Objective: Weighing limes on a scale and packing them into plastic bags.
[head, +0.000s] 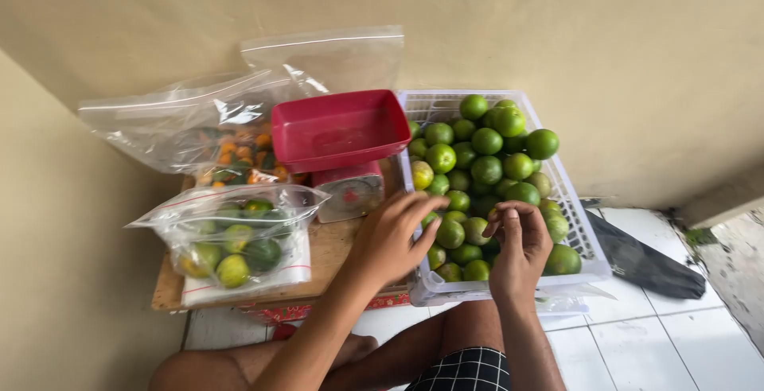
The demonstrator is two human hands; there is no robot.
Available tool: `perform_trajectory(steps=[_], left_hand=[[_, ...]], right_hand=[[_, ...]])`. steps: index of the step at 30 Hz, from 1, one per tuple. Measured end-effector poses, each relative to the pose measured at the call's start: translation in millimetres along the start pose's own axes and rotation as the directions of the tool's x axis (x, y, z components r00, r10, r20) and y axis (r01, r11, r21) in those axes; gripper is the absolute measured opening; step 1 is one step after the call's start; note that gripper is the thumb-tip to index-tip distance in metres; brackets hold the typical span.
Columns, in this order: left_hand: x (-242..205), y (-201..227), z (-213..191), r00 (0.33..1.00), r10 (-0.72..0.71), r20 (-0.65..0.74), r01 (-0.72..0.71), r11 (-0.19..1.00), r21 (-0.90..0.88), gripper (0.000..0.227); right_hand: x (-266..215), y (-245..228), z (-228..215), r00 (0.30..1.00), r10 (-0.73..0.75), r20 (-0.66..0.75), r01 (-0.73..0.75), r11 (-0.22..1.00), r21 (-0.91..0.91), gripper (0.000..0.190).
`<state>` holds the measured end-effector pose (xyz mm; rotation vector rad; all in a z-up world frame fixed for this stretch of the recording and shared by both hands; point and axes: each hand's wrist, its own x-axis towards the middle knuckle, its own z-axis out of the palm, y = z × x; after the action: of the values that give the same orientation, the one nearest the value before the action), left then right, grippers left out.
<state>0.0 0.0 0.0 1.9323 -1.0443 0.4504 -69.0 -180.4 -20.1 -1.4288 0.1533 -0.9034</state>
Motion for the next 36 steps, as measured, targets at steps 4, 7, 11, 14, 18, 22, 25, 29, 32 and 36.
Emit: perform_trajectory(steps=[4,7,11,14,18,22,25,29,32,36], left_hand=[[59.6,-48.3,58.5,0.971,-0.065,0.228,0.017,0.979,0.205,0.036],[67.6,-63.1,72.6,0.877,-0.238,0.418,0.048,0.908,0.416,0.057],[74.5,-34.5,47.5,0.820,-0.239,0.520,0.041,0.931,0.363,0.043],[80.4,-17.3,26.7,0.725,-0.227,0.651,0.052,0.960,0.276,0.052],[82.4,-36.4,43.5,0.633,-0.248,0.733,-0.068,0.926,0.372,0.061],[80.8,-41.2,50.2,0.639,-0.252,0.727,-0.054,0.928,0.370,0.056],[79.6,-41.6,49.2,0.637,-0.273,0.721,-0.009,0.932,0.361,0.048],[76.5,-43.7,48.9,0.629,-0.264,0.731,-0.003,0.940,0.342,0.049],[76.3,-43.5,46.9,0.646,-0.250,0.721,0.002,0.945,0.326,0.045],[75.9,-38.1,41.0,0.717,-0.183,0.672,0.003,0.965,0.261,0.045]], right_hand=[[-0.5,1.0,-5.6,0.997,-0.015,-0.078,0.018,0.999,0.035,0.019],[11.0,-2.1,-24.0,1.000,-0.005,-0.025,0.007,0.997,0.073,0.019],[40.1,-22.3,-59.7,0.968,-0.190,0.167,0.252,0.772,-0.583,0.019],[40.8,-14.5,-72.9,0.935,-0.094,0.341,0.334,0.548,-0.766,0.027],[41.5,-17.0,-62.8,0.841,0.101,0.531,0.476,0.329,-0.816,0.044],[44.8,-8.5,-64.3,0.831,0.126,0.542,0.498,0.266,-0.825,0.047],[47.6,1.0,-68.6,0.848,0.174,0.501,0.457,0.242,-0.856,0.050],[47.0,1.0,-69.9,0.857,0.237,0.457,0.409,0.225,-0.884,0.057],[49.7,3.3,-70.9,0.868,0.274,0.413,0.364,0.214,-0.906,0.064],[52.5,7.7,-72.1,0.873,0.320,0.369,0.302,0.240,-0.923,0.067]])
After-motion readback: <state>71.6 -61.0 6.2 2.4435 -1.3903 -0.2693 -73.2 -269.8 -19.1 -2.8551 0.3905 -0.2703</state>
